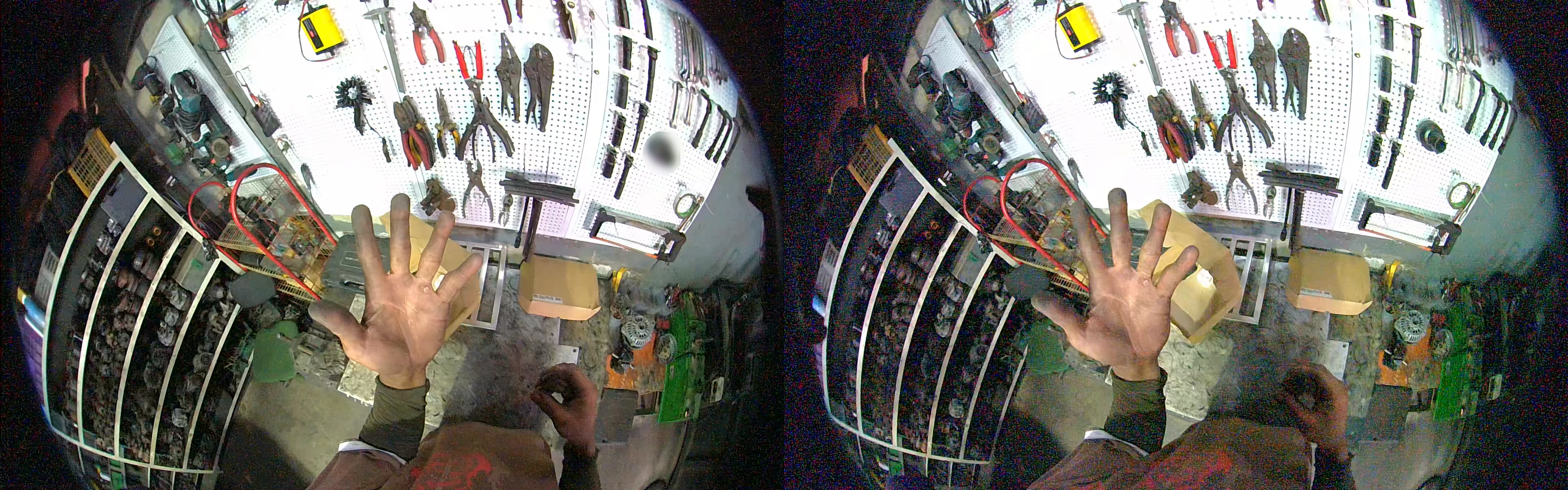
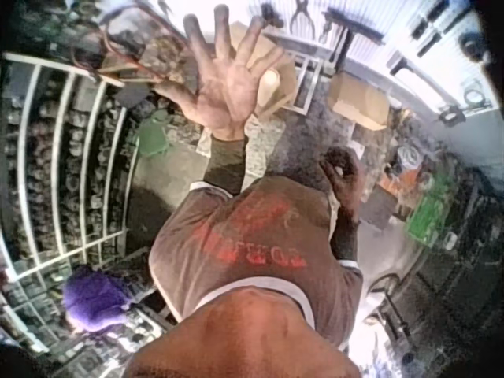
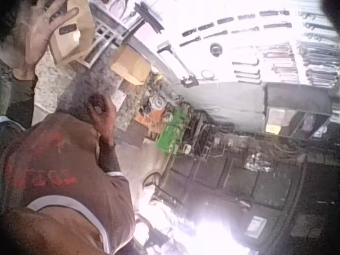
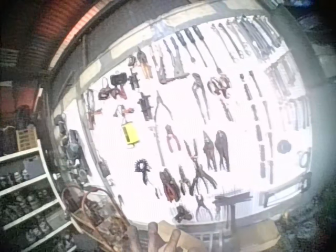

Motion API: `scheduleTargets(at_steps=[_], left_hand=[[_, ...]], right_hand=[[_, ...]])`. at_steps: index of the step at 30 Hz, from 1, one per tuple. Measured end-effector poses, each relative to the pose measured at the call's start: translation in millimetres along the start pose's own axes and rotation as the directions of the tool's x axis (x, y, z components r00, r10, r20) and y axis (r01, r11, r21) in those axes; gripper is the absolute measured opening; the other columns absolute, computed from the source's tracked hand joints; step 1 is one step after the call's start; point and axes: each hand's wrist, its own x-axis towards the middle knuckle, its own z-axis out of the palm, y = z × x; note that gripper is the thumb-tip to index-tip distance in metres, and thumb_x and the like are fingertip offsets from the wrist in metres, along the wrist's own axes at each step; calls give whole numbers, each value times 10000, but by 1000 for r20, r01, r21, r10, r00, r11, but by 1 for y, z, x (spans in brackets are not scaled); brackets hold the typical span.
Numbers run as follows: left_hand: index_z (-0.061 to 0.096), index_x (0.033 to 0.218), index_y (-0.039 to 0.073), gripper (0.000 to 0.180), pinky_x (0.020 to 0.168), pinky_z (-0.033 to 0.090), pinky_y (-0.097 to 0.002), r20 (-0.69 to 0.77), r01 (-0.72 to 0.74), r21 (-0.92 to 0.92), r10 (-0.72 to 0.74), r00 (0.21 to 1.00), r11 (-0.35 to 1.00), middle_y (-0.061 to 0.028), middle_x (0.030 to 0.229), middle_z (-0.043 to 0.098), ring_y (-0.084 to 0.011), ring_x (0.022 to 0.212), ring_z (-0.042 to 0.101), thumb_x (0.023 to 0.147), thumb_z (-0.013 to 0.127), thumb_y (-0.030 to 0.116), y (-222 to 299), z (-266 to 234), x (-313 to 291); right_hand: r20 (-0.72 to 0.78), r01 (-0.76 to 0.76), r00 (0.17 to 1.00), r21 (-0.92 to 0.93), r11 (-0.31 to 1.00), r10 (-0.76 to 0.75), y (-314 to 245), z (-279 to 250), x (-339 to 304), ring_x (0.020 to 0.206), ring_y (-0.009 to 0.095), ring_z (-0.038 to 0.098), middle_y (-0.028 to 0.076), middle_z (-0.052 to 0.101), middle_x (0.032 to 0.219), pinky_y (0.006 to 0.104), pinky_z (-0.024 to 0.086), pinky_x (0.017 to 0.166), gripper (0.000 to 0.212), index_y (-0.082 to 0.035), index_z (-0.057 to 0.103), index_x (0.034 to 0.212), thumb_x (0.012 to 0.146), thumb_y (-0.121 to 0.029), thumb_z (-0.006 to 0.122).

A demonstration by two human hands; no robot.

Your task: The person removes a vehicle light cover using a screwdriver and pliers, then uses a bench grinder to smooth a small metal component. The person handles wires and small parts throughout the process.

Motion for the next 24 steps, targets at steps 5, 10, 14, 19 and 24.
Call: scheduleTargets(at_steps=[5,10,14,19,24], left_hand=[[42,1612,355,1039,1089,201,-806,44,17,-77,-13,999,997,-55,1691,46,-475,1514,78,811,485,846,-1,-2,3],[53,1609,367,1030,1081,153,-829,135,29,-169,-6,991,985,-33,1693,31,-452,1524,40,808,492,843,1,-1,16],[72,1610,361,1007,1097,135,-817,190,15,-178,19,982,984,-54,1692,36,-462,1522,36,824,491,830,4,-1,29],[129,1616,300,974,1144,166,-748,145,32,-324,17,989,945,-104,1684,91,-482,1508,112,859,485,799,3,-3,35],[181,1612,235,973,1152,203,-719,141,30,-406,30,990,913,-123,1675,136,-485,1493,174,871,471,795,-6,-5,34]], right_hand=[[-1,-61,998,122,991,61,-2,0,1,911,203,696,98,725,1016,358,557,892,379,3,671,1092,759,-59,840],[16,-97,995,187,978,95,0,2,6,876,232,725,168,722,950,361,597,781,240,25,577,983,801,65,728],[52,-86,995,89,992,82,3,2,6,843,244,729,164,724,897,365,602,749,264,27,561,1002,798,52,726],[82,-172,984,276,946,155,6,4,1,912,194,701,109,727,1007,337,571,850,347,2,635,1103,797,-12,798],[92,-232,973,339,912,213,5,5,0,916,215,698,119,715,1002,341,571,860,351,13,628,1106,794,17,786]])
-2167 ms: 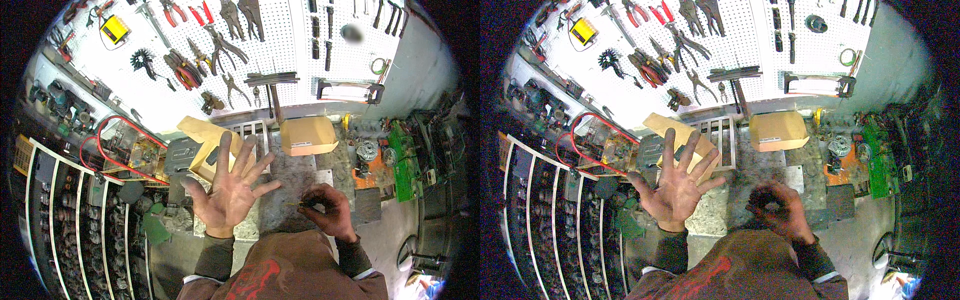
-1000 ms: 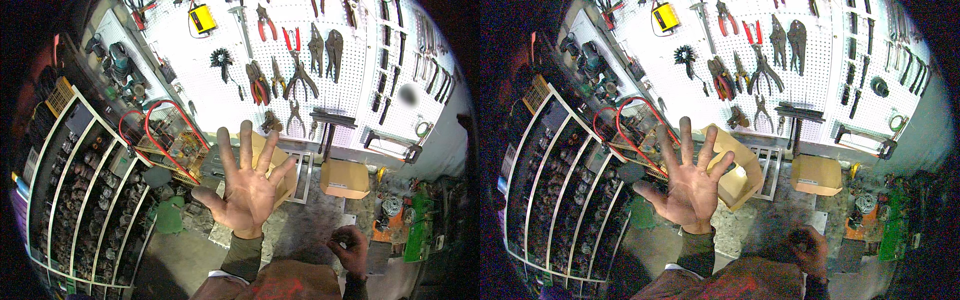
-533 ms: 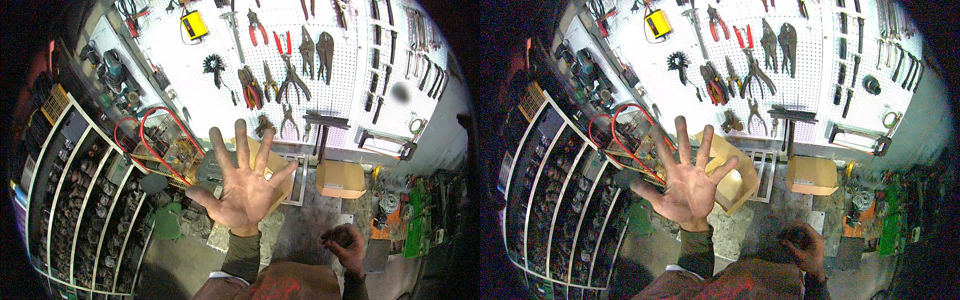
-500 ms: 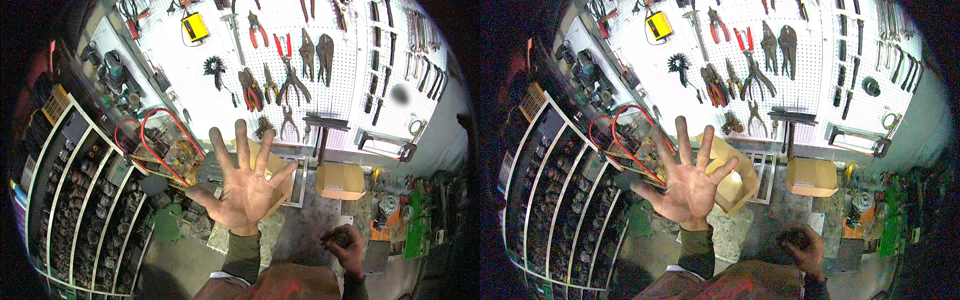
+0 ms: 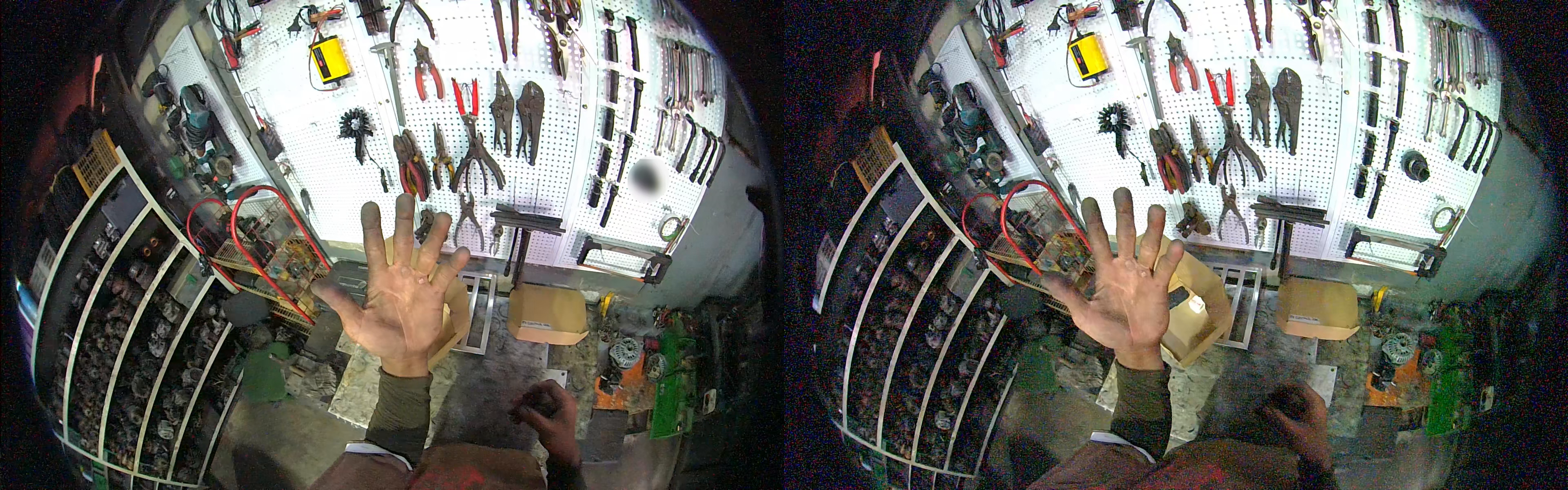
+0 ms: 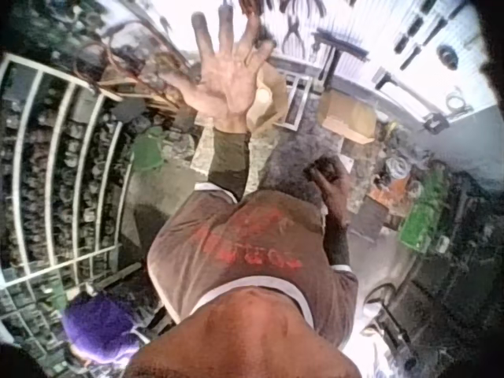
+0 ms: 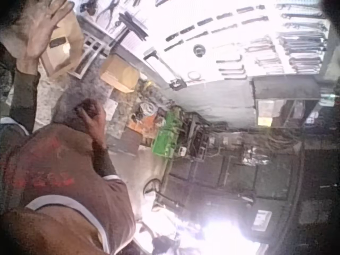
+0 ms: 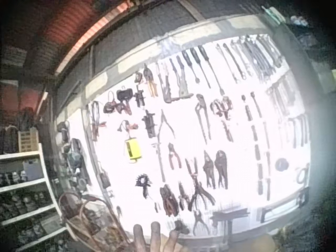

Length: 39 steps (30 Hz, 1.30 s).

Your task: The person removes a vehicle light cover using a screwdriver and pliers, then uses a bench grinder to smooth a small metal component. The person handles wires and small parts throughout the process.

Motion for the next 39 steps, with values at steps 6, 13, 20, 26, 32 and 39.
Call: scheduleTargets(at_steps=[6,13,20,26,32,39], left_hand=[[191,1610,238,972,1145,218,-724,34,16,-6,-16,999,1000,-124,1671,152,-482,1490,190,868,468,801,-6,-1,0],[181,1609,249,986,1115,271,-737,-73,43,-16,-44,996,999,-122,1669,160,-489,1476,226,855,439,829,-32,3,-14],[87,1620,206,1116,1118,278,-724,-103,219,-99,-228,968,971,-146,1672,106,-512,1452,256,798,337,919,-68,-1,-42],[78,1620,215,1131,1102,314,-720,-113,280,-192,-305,946,941,-159,1661,148,-520,1455,243,787,442,889,-78,-4,-53],[81,1620,182,1232,1088,408,-591,-133,409,73,-397,908,910,-182,1641,202,-453,1408,379,721,373,972,-77,-5,-57],[80,1617,138,1295,1073,442,-510,-287,469,318,-388,876,824,-204,1629,218,-425,1383,421,687,295,1013,-78,6,-62]], right_hand=[[-49,1,999,89,996,4,-11,13,3,947,214,671,135,687,1067,344,570,826,299,16,631,1123,852,-62,730],[-29,-40,999,177,983,46,-45,41,17,705,117,512,27,557,873,279,440,627,362,-3,597,1166,910,-246,675],[102,168,979,67,983,-175,-80,58,35,1035,128,571,39,658,1126,304,464,945,423,3,595,1298,937,-182,716],[200,239,946,105,965,-256,-80,64,45,1099,150,587,62,654,1162,339,469,980,350,17,576,1246,940,-98,701],[138,284,938,221,933,-318,-74,67,42,1149,169,568,68,617,1200,349,451,1004,258,-21,570,1182,941,-41,658],[136,333,925,167,928,-356,-76,67,42,1047,137,554,32,576,1050,335,455,965,159,-54,538,989,903,-10,665]])
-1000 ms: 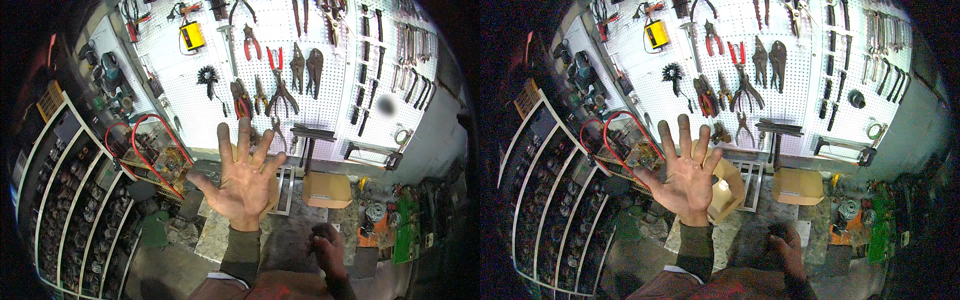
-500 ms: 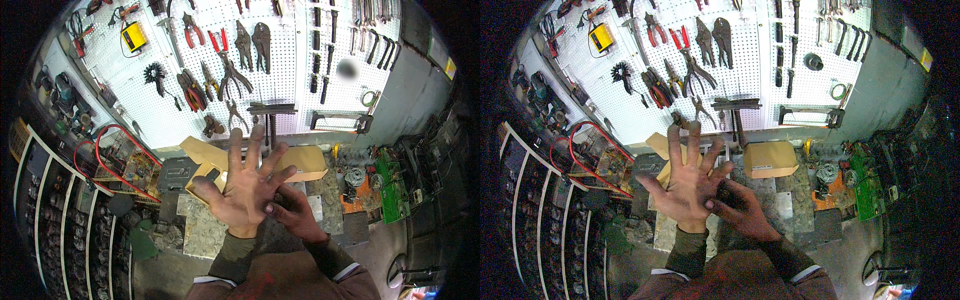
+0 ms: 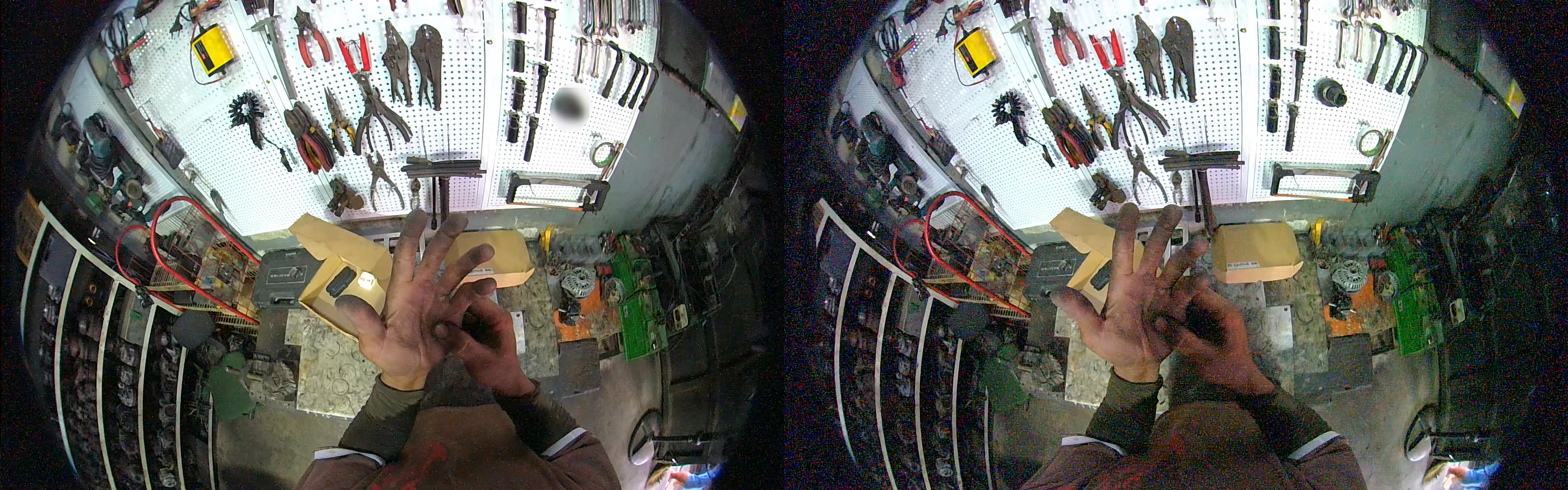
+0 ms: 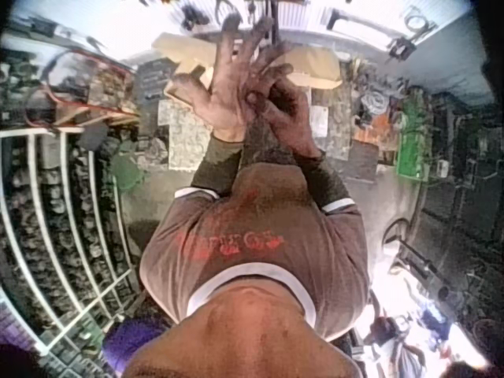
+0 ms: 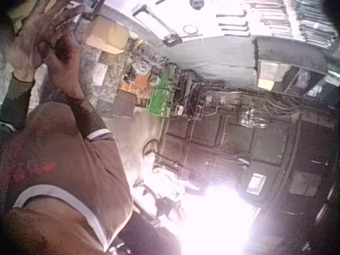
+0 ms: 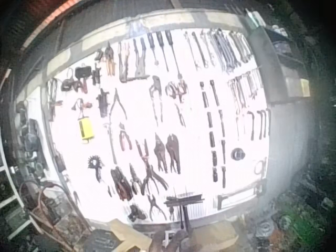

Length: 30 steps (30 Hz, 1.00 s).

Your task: The person removes a vehicle light cover using a screwdriver and pliers, then uses a bench grinder to smooth a small metal component. The person handles wires and small parts throughout the process.

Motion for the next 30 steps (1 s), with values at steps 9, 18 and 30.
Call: scheduleTargets(at_steps=[9,18,30], left_hand=[[17,1624,203,1261,1048,465,-547,208,-24,-444,129,969,896,-211,1645,149,-453,1400,390,691,281,1009,-7,-10,-1],[-4,1619,170,1287,1083,440,-559,55,-6,6,5,998,1000,-213,1650,126,-452,1440,328,684,279,1008,-4,3,-9],[4,1594,434,1046,1087,152,-822,22,-88,-221,95,995,971,-12,1695,45,-422,1526,114,756,377,936,-4,12,-9]], right_hand=[[-83,62,994,-46,997,-66,2,6,-5,1029,173,588,80,602,1034,355,472,928,185,-48,557,952,863,9,708],[-44,127,991,28,992,-126,9,-3,-3,978,173,609,83,622,1002,345,493,889,138,-38,569,893,901,-6,703],[-58,-14,998,29,999,15,0,-1,-5,953,107,596,30,649,975,314,480,862,103,-4,651,911,925,-78,722]])
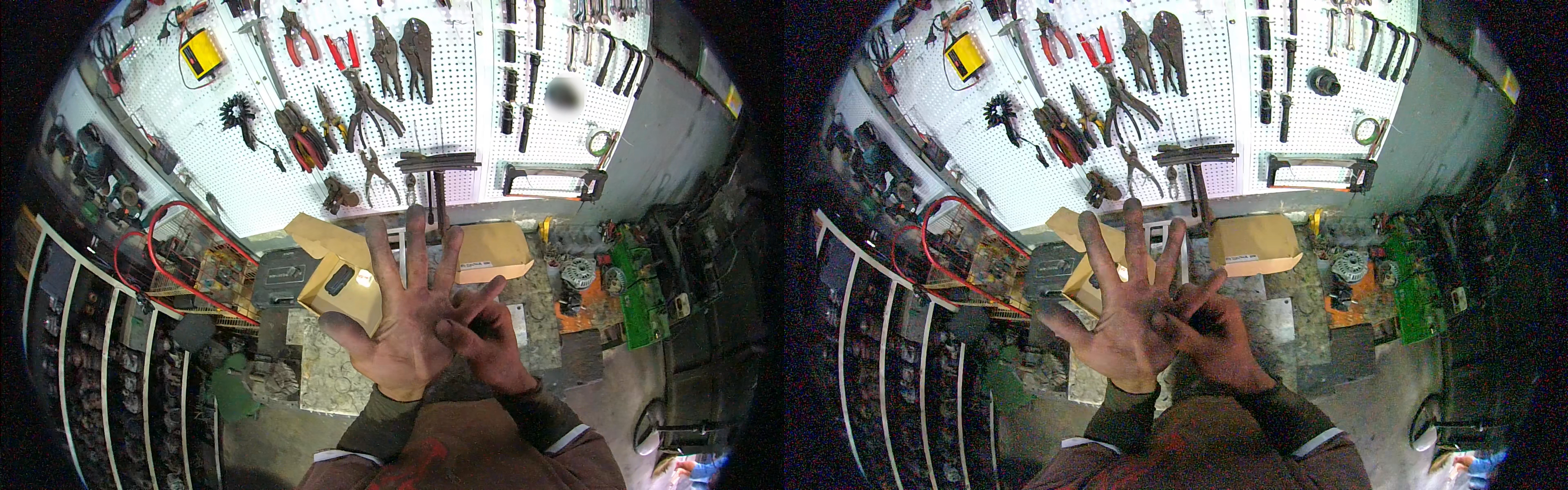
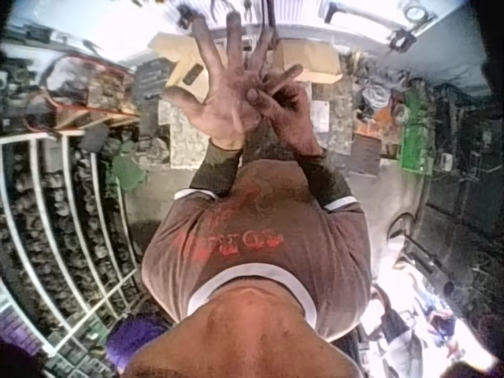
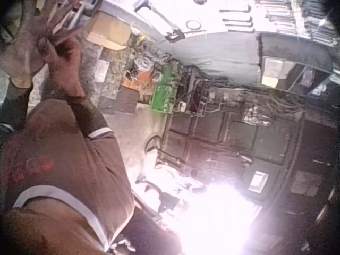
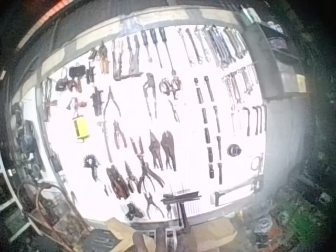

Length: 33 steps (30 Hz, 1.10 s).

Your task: The person removes a vehicle light cover using a screwdriver and pliers, then uses a bench grinder to smooth a small metal component. The person handles wires and small parts throughout the process.

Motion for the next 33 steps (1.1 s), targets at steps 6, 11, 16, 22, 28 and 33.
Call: scheduleTargets(at_steps=[6,11,16,22,28,33], left_hand=[[33,1603,407,1034,1144,128,-755,130,75,-285,-39,991,956,-24,1693,79,-366,1537,124,771,346,936,11,-26,-4],[273,1579,304,926,1138,122,-762,-177,21,-480,-121,977,877,-61,1653,253,-333,1531,185,847,349,865,19,-77,-33],[287,1571,279,909,1112,122,-794,-369,-17,-411,-149,917,911,-65,1661,229,-342,1524,213,863,355,845,8,-115,-74],[267,1583,279,920,1078,152,-820,-411,-47,-482,-178,894,875,-75,1659,229,-344,1525,204,860,387,836,-2,-124,-92],[259,1588,290,979,1080,133,-815,-452,7,-369,-187,872,929,-65,1660,232,-341,1529,190,820,335,892,-6,-118,-88],[247,1591,315,991,1099,81,-801,-475,41,-332,-205,856,942,-41,1662,235,-355,1518,216,806,283,919,-9,-113,-87]], right_hand=[[15,-211,977,7,978,211,4,-1,-11,1012,134,588,41,673,1074,321,475,915,171,-11,662,1085,938,-92,696],[-303,-511,836,-121,851,458,17,-27,-32,892,116,592,28,661,986,284,491,806,231,-42,667,1162,981,-168,598],[-330,-437,871,-184,881,363,34,-43,-52,574,48,419,-57,470,715,228,357,525,253,-36,649,1120,960,-176,513],[-357,-447,866,-240,862,350,47,-49,-61,821,70,551,25,670,1000,232,459,727,231,-32,680,1150,990,-122,538],[-380,-492,826,-128,861,416,52,-57,-64,912,104,588,31,682,1044,258,482,822,228,-6,678,1139,978,-93,543],[-392,-481,830,-141,865,397,51,-58,-67,878,93,570,32,682,1038,241,470,782,230,-15,680,1133,971,-98,539]])
